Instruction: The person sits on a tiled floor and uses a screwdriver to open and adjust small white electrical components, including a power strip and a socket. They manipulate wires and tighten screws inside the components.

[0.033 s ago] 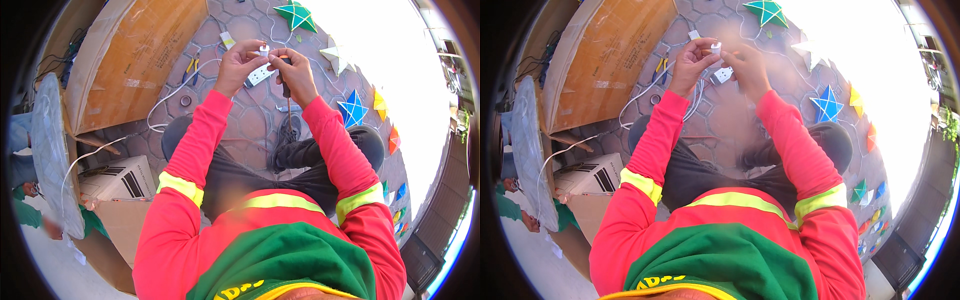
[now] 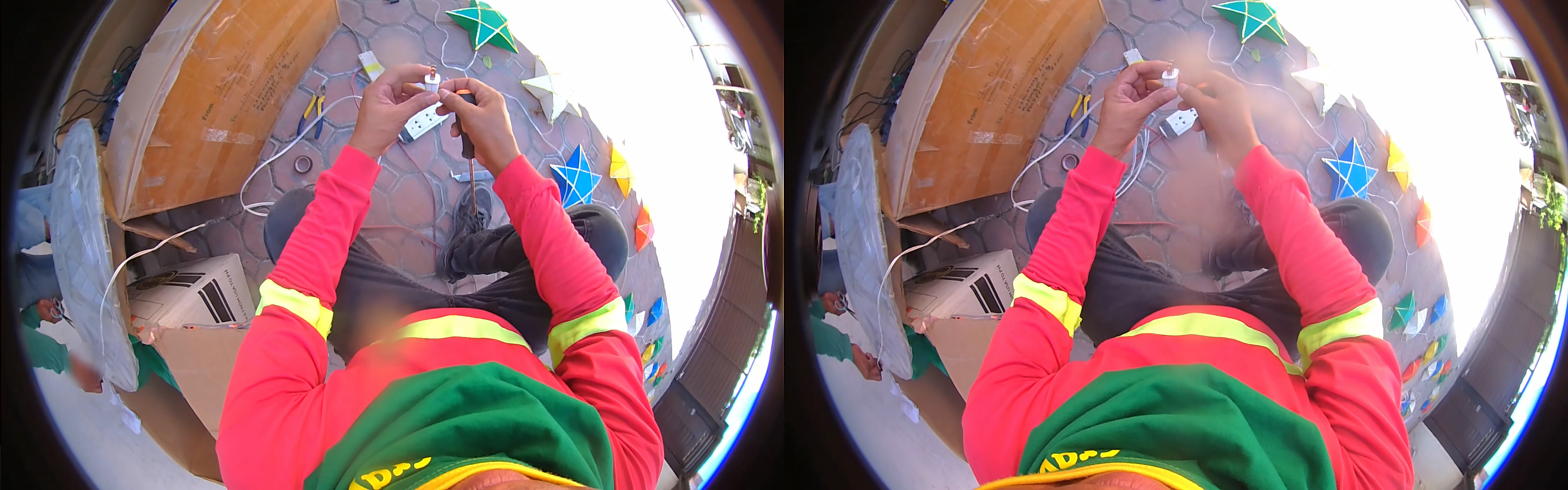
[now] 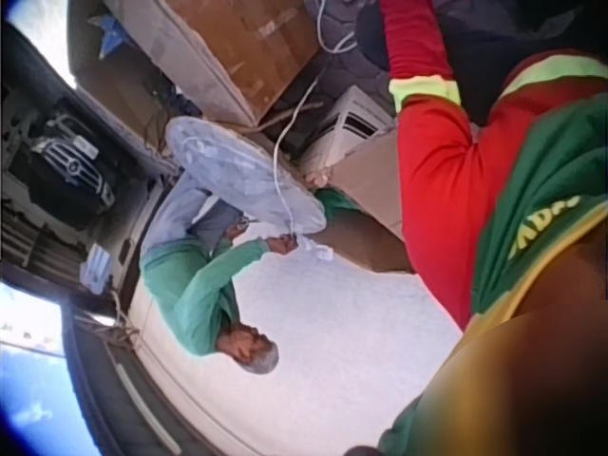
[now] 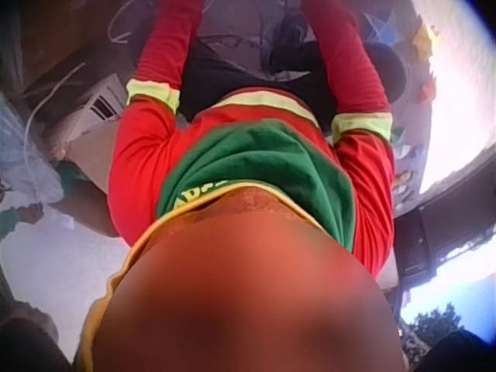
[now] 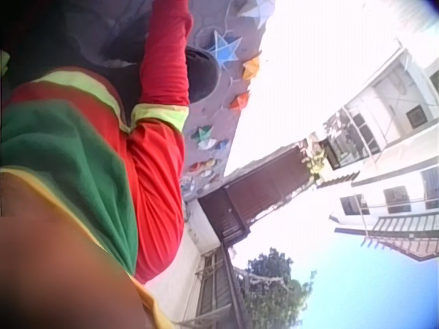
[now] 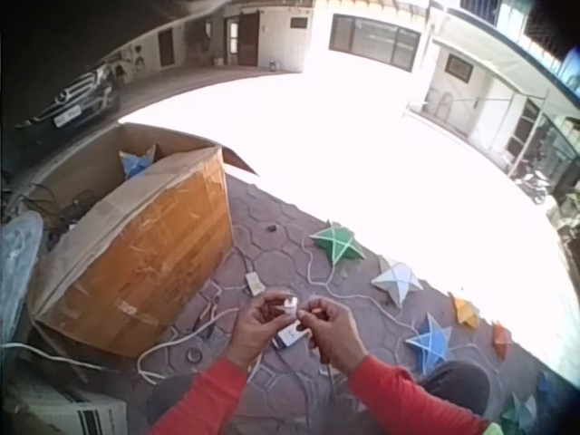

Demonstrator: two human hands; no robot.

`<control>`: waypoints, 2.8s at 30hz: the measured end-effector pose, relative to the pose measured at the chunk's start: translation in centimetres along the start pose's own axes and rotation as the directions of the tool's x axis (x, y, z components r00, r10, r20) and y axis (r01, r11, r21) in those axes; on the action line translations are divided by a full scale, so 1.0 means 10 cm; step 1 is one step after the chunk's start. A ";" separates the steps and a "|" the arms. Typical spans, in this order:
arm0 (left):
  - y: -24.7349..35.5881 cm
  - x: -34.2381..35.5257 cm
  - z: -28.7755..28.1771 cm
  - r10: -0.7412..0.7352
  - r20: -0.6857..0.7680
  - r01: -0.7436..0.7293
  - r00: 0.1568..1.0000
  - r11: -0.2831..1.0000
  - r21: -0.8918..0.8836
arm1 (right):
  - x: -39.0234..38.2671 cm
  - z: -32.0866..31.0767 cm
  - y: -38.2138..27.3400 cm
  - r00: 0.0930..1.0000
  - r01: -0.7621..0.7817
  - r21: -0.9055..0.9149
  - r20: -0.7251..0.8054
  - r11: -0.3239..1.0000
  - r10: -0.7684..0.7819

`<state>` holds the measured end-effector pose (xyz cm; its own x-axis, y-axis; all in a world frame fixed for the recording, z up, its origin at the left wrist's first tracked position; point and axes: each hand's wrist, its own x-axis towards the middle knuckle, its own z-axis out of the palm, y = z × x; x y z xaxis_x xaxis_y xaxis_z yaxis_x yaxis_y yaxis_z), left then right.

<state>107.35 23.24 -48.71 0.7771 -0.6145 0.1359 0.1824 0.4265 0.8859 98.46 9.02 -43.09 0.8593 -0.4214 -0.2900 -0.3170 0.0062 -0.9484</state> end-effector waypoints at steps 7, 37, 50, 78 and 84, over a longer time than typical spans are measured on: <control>0.02 0.04 -0.05 0.030 0.021 -0.035 0.999 0.966 0.255 | 0.04 0.05 0.12 0.996 -0.089 0.090 -0.015 0.992 0.090; -0.20 0.05 -0.38 -0.027 0.009 0.015 1.000 0.762 0.648 | 0.38 0.23 0.81 0.923 -0.384 0.551 0.214 0.741 0.319; -0.34 0.13 -0.31 -0.082 0.033 0.046 0.996 0.798 0.601 | 0.36 0.14 0.86 0.955 -0.295 0.512 0.139 0.807 0.261; -0.36 0.10 -0.36 -0.129 0.046 0.067 0.991 0.748 0.660 | 0.39 0.12 0.93 0.947 -0.321 0.451 0.131 0.833 0.294; -0.38 0.14 -0.34 -0.141 0.060 0.066 0.988 0.744 0.665 | 0.37 0.07 0.93 0.944 -0.330 0.463 0.141 0.823 0.300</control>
<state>109.81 23.01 -53.39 0.7061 -0.7072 0.0362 -0.2137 -0.1641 0.9630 98.97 8.19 -53.08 0.7723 -0.2681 -0.5759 -0.3588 0.5641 -0.7437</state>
